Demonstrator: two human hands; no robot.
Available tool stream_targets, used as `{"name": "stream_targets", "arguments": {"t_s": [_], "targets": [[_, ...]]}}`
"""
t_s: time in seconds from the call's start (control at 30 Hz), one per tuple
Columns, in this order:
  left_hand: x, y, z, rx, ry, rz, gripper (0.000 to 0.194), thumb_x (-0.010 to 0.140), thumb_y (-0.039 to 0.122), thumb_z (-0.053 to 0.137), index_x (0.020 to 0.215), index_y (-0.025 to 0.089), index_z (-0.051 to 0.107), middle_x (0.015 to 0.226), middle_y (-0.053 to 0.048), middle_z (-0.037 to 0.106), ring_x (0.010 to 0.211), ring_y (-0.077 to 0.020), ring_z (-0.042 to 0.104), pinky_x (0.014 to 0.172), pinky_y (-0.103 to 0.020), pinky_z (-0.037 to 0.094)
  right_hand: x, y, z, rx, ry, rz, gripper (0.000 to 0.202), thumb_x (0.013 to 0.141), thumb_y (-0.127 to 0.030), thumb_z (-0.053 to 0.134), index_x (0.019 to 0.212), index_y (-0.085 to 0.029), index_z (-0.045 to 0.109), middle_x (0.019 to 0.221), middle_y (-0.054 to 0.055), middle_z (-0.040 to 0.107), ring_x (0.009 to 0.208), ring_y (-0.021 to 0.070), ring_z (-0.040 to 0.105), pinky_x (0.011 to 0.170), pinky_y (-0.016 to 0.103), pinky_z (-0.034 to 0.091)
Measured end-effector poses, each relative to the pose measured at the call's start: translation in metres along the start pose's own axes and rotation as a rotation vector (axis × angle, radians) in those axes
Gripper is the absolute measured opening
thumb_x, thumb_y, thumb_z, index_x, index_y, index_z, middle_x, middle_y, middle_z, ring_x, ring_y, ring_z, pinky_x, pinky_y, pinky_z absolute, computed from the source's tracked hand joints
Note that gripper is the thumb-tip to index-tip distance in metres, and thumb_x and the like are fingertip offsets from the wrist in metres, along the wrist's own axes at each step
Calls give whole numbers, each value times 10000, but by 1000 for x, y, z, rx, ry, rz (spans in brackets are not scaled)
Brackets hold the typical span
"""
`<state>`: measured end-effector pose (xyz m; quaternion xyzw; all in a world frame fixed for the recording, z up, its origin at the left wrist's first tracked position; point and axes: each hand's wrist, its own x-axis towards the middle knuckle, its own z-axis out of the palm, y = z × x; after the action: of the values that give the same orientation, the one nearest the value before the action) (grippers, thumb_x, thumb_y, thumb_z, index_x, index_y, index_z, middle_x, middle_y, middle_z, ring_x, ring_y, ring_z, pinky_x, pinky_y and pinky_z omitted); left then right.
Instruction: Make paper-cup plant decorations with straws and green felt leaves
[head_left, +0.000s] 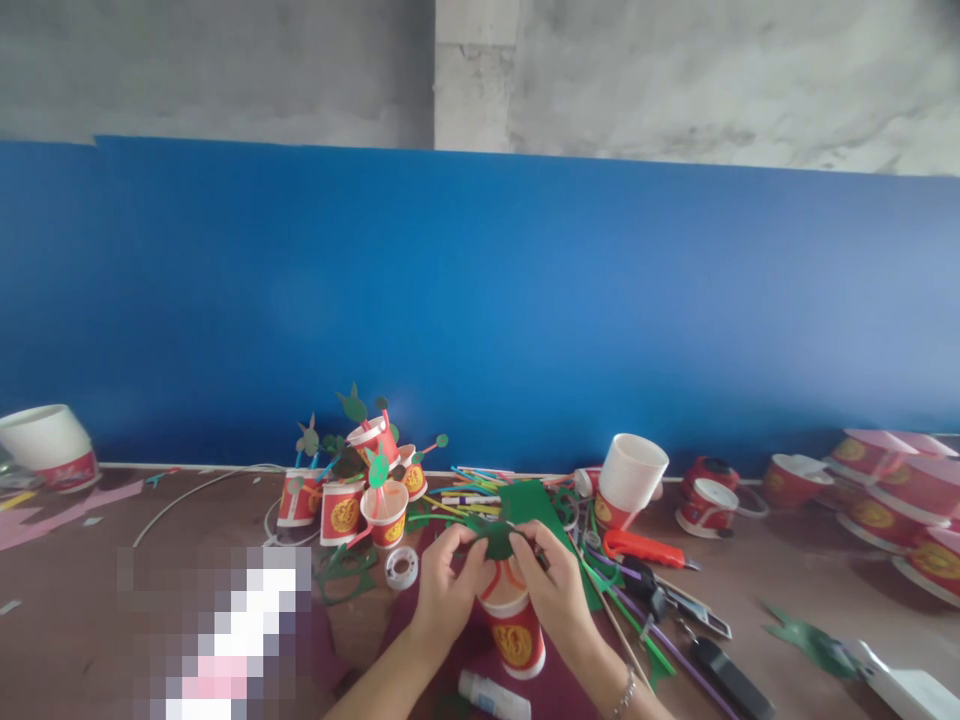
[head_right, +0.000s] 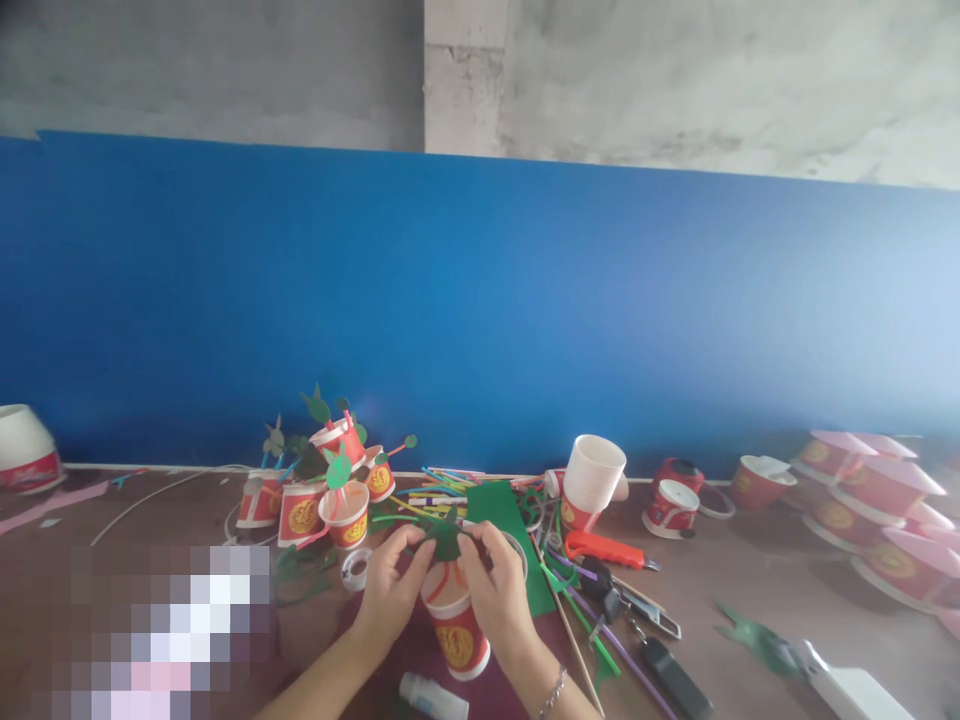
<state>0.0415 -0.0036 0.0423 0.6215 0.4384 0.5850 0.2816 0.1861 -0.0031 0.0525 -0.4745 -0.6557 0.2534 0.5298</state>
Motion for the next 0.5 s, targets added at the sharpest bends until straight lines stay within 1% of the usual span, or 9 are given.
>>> {"name": "stream_targets", "arguments": {"t_s": [0.07, 0.1, 0.17, 0.23, 0.3, 0.37, 0.43, 0.5], "targets": [[2, -2, 0, -25, 48, -48, 203, 836, 331, 514, 728, 167, 566, 677, -3, 596, 666, -152, 555, 627, -239, 444, 2, 1, 0, -17, -30, 18, 275, 875, -366, 454, 1016, -190, 611, 884, 64, 627, 831, 187, 589, 740, 284, 482], [3, -4, 0, -42, 73, -69, 207, 833, 340, 517, 739, 166, 576, 679, -5, 604, 666, -154, 561, 630, -245, 451, 3, 2, 1, -13, -38, 22, 330, 872, -369, 454, 1128, -200, 577, 983, 73, 625, 920, 200, 587, 805, 304, 479], [5, -6, -1, -76, 132, -120, 225, 832, 361, 519, 746, 164, 585, 670, -8, 609, 651, -156, 566, 624, -252, 461, 1, 4, 4, 22, -61, 37, 469, 860, -373, 462, 1302, -215, 445, 1130, 78, 590, 1041, 209, 564, 895, 336, 458], [7, -8, -2, -105, 202, -177, 241, 829, 380, 520, 748, 163, 585, 668, -11, 614, 642, -158, 572, 615, -255, 468, -2, 7, 7, 73, -125, 64, 604, 836, -364, 495, 1390, -216, 306, 1221, 88, 549, 1094, 212, 549, 936, 360, 442], [9, -10, -4, -128, 263, -217, 250, 821, 398, 530, 758, 163, 588, 674, -14, 619, 640, -161, 581, 603, -256, 475, -6, 8, 10, 79, -214, 109, 745, 763, -317, 589, 1415, -219, 241, 1285, 101, 513, 1144, 229, 522, 967, 387, 420], [11, -13, -5, -137, 291, -233, 260, 808, 414, 545, 770, 162, 600, 673, -19, 626, 635, -166, 591, 599, -262, 483, -8, 7, 12, 29, -266, 160, 842, 656, -233, 666, 1399, -230, 271, 1311, 101, 500, 1182, 253, 493, 989, 410, 396], [11, -17, -6, -118, 291, -238, 269, 799, 420, 557, 821, 162, 632, 741, -44, 662, 699, -191, 621, 645, -286, 502, -9, 5, 14, -26, -276, 188, 832, 598, -171, 672, 1360, -235, 343, 1283, 91, 529, 1176, 260, 498, 988, 409, 395], [10, -20, -5, -71, 292, -217, 287, 808, 403, 555, 946, 169, 647, 920, -87, 683, 865, -228, 634, 753, -325, 508, -9, 3, 14, -30, -260, 203, 747, 621, -166, 642, 1321, -224, 389, 1209, 84, 585, 1094, 247, 561, 937, 380, 440]]}}
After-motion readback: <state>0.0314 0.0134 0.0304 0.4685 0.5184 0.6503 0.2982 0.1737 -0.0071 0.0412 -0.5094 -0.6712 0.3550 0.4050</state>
